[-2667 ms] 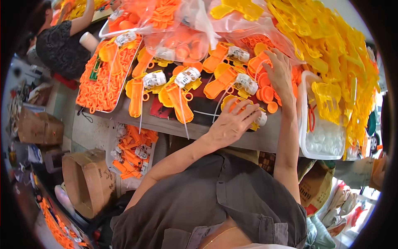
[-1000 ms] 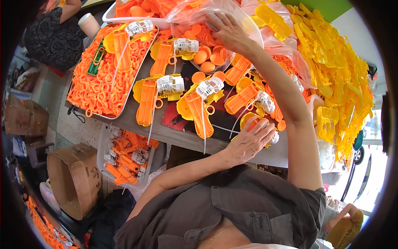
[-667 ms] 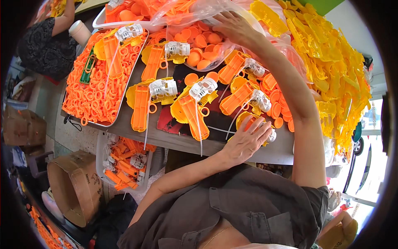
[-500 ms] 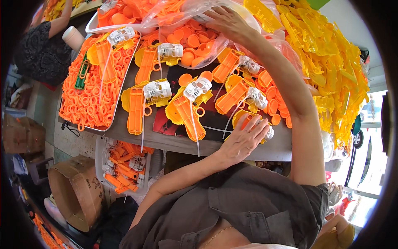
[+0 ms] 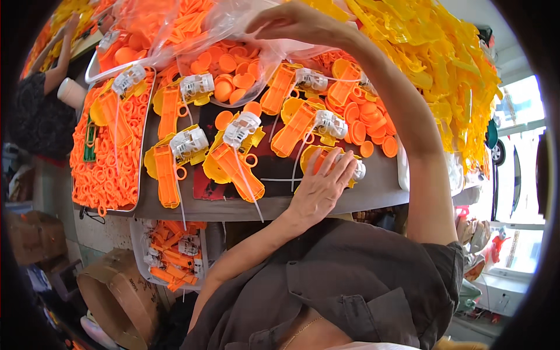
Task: Assembling and packaging bright orange and yellow plastic toy guns at a workbench.
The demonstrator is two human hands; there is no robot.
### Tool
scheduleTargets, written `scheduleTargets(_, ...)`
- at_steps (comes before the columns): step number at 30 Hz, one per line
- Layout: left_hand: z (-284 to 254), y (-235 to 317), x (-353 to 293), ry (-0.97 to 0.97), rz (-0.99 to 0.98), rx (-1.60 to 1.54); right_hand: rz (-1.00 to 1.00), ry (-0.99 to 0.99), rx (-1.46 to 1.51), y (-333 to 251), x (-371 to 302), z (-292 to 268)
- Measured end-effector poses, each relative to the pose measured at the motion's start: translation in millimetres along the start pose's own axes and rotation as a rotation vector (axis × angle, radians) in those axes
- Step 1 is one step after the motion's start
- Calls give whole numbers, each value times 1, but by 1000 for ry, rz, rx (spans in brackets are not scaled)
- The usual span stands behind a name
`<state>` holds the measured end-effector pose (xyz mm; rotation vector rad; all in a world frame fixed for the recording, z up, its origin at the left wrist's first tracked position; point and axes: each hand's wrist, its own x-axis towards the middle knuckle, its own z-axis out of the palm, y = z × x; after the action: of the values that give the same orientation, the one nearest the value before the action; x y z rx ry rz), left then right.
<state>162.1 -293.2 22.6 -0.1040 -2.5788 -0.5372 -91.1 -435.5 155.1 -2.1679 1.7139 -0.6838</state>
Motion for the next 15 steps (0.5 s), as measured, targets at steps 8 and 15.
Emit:
scheduleTargets(8, 15, 8, -3, 41, 19, -9, 152, 3, 225, -49, -30, 23)
scheduleTargets(15, 70, 6, -1, 231, 63, -60, -224, -112, 283, -155, 63, 134)
